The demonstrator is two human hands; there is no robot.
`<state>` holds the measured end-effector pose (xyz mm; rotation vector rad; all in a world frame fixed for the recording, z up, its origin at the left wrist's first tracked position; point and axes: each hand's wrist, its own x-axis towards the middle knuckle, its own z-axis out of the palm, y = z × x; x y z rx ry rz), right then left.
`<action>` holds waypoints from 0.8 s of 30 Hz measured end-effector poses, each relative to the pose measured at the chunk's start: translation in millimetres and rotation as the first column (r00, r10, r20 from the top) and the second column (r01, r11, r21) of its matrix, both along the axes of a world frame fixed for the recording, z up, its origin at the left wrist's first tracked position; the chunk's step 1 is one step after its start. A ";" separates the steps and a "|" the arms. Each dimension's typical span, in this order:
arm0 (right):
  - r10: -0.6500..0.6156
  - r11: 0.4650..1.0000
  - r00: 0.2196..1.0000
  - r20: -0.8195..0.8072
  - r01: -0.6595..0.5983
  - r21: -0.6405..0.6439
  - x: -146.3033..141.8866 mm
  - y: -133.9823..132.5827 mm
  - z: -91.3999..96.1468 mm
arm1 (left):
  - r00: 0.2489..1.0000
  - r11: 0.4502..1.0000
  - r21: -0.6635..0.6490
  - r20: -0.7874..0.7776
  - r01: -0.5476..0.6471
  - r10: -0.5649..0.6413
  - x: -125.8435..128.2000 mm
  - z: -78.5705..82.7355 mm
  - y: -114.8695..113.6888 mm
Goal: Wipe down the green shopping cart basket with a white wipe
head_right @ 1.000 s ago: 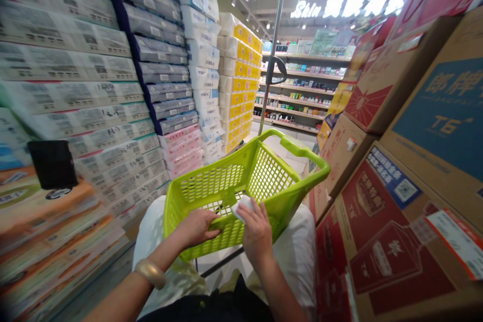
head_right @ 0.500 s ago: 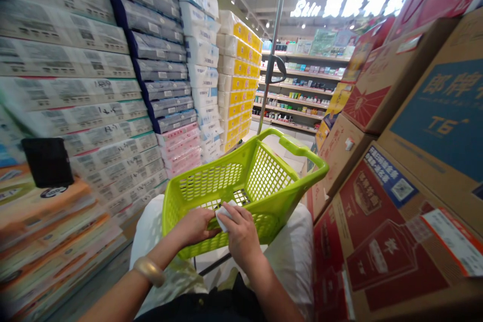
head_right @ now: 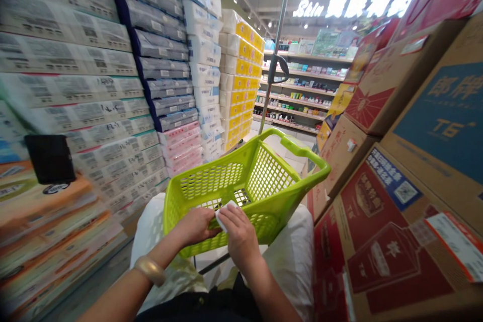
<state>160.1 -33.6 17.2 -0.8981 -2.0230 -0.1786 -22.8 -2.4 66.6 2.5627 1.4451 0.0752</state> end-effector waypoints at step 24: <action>-0.290 0.956 0.954 -0.080 0.293 0.033 45.0 16.2 26.7 | 0.997 0.979 0.200 -0.063 -0.026 0.040 -32.2 16.6 17.8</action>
